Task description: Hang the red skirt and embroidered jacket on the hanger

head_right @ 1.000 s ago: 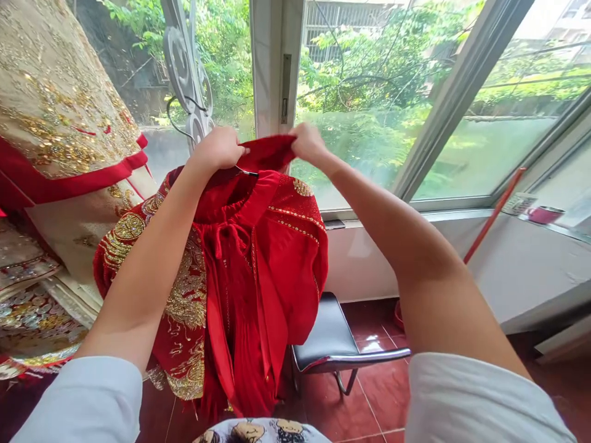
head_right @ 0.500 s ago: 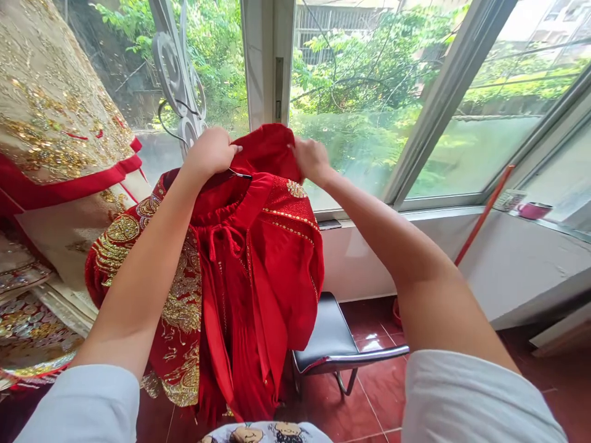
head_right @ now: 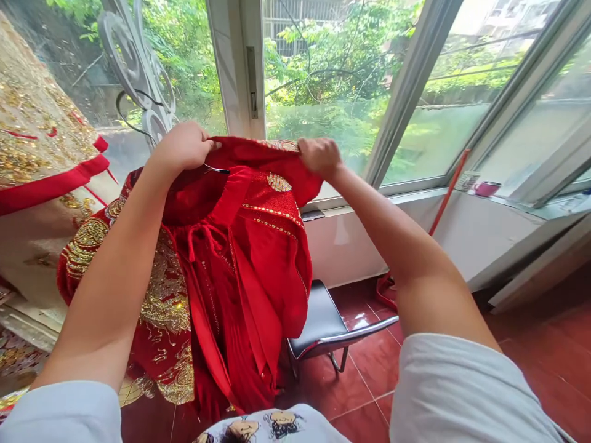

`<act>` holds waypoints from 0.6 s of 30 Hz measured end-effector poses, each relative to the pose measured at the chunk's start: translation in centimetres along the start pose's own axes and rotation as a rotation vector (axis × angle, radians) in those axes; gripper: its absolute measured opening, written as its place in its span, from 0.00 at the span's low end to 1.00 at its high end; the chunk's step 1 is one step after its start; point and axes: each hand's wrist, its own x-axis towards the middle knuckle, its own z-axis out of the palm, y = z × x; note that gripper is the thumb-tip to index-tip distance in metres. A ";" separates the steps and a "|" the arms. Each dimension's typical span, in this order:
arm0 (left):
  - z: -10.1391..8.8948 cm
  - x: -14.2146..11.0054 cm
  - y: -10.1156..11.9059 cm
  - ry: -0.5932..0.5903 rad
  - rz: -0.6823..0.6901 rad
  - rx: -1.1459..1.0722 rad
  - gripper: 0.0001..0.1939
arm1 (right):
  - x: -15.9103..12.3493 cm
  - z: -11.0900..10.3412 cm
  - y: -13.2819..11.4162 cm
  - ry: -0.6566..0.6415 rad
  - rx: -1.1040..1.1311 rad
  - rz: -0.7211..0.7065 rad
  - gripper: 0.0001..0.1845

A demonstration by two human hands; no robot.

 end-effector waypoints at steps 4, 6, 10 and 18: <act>0.0 0.2 0.0 -0.022 0.020 0.004 0.22 | -2.6 -0.5 2.4 0.018 -0.051 -0.197 0.27; 0.1 0.3 -0.1 -0.027 0.023 0.017 0.20 | -3.5 -0.5 2.5 -0.046 0.036 -0.204 0.26; 0.0 0.3 -0.3 -0.060 0.069 0.015 0.19 | -2.5 -3.7 2.3 -0.125 0.155 -0.082 0.12; 1.6 -5.4 2.0 0.390 0.451 -0.159 0.22 | -3.6 -8.1 -0.4 0.139 0.169 0.043 0.06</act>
